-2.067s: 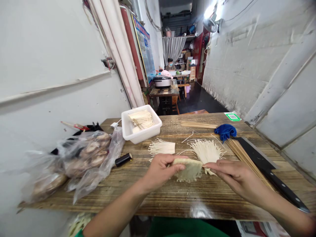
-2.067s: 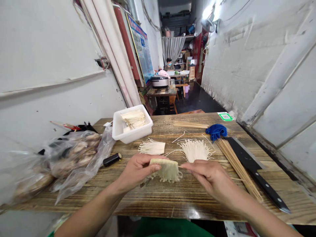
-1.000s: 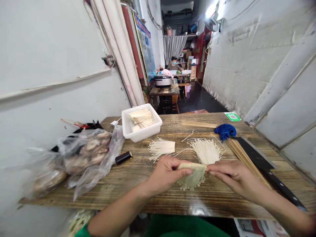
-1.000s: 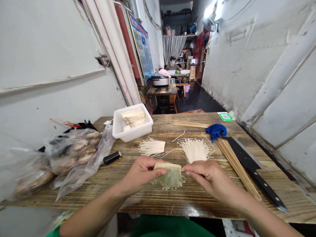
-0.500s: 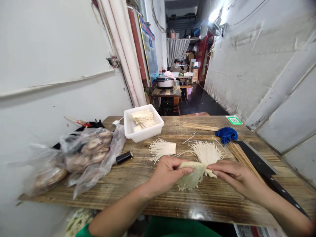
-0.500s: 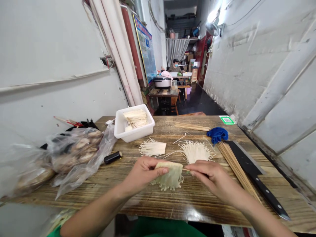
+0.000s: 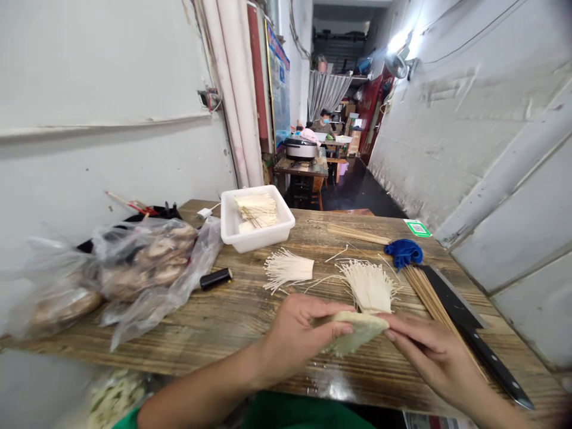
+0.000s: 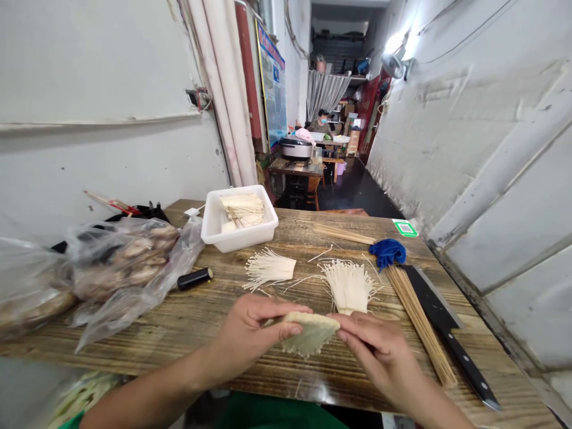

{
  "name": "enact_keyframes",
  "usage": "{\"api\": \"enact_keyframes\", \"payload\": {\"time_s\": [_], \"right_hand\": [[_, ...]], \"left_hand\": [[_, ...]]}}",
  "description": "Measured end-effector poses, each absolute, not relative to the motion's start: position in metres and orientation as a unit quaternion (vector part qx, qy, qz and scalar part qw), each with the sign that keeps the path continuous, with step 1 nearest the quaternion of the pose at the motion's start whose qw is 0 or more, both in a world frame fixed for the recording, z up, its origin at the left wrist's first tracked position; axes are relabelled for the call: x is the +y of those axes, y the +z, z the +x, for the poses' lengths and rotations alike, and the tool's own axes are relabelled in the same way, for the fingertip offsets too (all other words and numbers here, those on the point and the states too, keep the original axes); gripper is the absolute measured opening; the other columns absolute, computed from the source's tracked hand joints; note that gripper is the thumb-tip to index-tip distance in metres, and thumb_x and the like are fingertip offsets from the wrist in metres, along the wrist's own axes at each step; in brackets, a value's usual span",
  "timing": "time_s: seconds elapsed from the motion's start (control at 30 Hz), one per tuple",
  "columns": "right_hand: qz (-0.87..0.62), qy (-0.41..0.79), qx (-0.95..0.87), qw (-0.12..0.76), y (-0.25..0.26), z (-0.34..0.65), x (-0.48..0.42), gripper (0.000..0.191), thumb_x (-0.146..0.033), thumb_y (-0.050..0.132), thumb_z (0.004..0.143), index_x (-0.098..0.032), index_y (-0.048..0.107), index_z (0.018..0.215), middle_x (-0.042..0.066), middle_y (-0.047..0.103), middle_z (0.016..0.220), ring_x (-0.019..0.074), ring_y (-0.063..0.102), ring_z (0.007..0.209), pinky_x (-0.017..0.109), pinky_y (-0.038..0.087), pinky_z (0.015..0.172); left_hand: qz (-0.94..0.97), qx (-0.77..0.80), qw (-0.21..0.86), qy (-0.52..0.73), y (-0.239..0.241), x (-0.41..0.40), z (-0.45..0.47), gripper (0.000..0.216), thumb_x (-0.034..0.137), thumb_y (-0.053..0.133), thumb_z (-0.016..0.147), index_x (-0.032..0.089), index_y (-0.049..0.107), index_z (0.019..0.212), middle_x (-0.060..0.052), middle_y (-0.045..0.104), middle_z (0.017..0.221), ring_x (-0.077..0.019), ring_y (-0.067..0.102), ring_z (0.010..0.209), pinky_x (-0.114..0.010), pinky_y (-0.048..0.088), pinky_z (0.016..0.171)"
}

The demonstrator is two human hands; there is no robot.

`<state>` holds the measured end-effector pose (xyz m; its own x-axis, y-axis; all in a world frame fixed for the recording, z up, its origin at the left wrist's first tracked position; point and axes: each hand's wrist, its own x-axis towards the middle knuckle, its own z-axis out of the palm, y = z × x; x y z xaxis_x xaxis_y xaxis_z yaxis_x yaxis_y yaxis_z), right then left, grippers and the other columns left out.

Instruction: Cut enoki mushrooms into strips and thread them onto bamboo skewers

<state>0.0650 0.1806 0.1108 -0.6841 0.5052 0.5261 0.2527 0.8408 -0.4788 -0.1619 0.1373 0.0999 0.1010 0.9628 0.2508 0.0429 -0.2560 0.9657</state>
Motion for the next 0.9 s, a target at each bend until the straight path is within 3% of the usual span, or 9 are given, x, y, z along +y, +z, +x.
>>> {"api": "enact_keyframes", "payload": {"time_s": [0.17,0.4,0.63,0.73,0.8,0.9], "right_hand": [[-0.192,0.172,-0.920,0.295,0.115,0.069,0.178,0.055,-0.006,0.045,0.089,-0.035,0.047,0.135,-0.001,0.063,0.072,0.0126,0.063,0.070,0.021,0.051,0.057],[-0.200,0.177,-0.932,0.246,0.119,0.074,0.178,0.054,-0.007,0.045,0.089,-0.035,0.047,0.135,-0.001,0.065,0.074,0.0137,0.065,0.082,0.019,0.052,0.059],[-0.260,0.216,-0.904,0.264,0.111,0.069,0.180,0.026,-0.015,0.052,0.089,-0.025,0.066,0.110,0.001,0.070,0.085,0.0108,0.066,0.075,0.020,0.053,0.069],[-0.288,0.235,-0.893,0.254,0.110,0.065,0.179,0.015,-0.020,0.050,0.091,-0.021,0.065,0.092,-0.001,0.067,0.074,0.0098,0.063,0.068,0.019,0.050,0.061],[-0.299,0.249,-0.887,0.248,0.109,0.062,0.178,0.018,-0.023,0.048,0.092,-0.020,0.062,0.081,-0.002,0.062,0.067,0.0089,0.059,0.061,0.019,0.046,0.056],[-0.304,0.282,-0.877,0.244,0.107,0.059,0.179,0.017,-0.025,0.047,0.094,-0.020,0.062,0.088,-0.002,0.063,0.071,0.0090,0.060,0.064,0.019,0.047,0.058]], "left_hand": [[0.604,0.399,0.441,0.530,0.100,0.133,-0.162,0.018,0.024,0.068,0.075,0.017,0.077,0.089,-0.006,0.076,0.076,-0.0140,0.066,0.061,-0.021,0.050,0.058],[0.595,0.383,0.479,0.520,0.099,0.129,-0.162,0.019,0.023,0.066,0.078,0.017,0.077,0.092,-0.006,0.075,0.079,-0.0121,0.063,0.063,-0.019,0.047,0.059],[0.577,0.372,0.539,0.487,0.095,0.140,-0.162,0.022,0.029,0.066,0.077,0.017,0.077,0.092,-0.004,0.070,0.067,-0.0093,0.053,0.054,-0.019,0.037,0.051],[0.574,0.383,0.543,0.479,0.095,0.142,-0.163,0.022,0.030,0.067,0.076,0.018,0.077,0.091,-0.003,0.068,0.064,-0.0090,0.049,0.053,-0.020,0.035,0.050],[0.576,0.386,0.546,0.471,0.094,0.143,-0.163,0.022,0.031,0.067,0.076,0.017,0.077,0.089,-0.002,0.067,0.063,-0.0088,0.048,0.053,-0.020,0.034,0.050],[0.579,0.386,0.551,0.461,0.091,0.147,-0.163,0.024,0.033,0.066,0.076,0.015,0.077,0.088,-0.002,0.066,0.062,-0.0086,0.047,0.052,-0.020,0.034,0.050]]}}
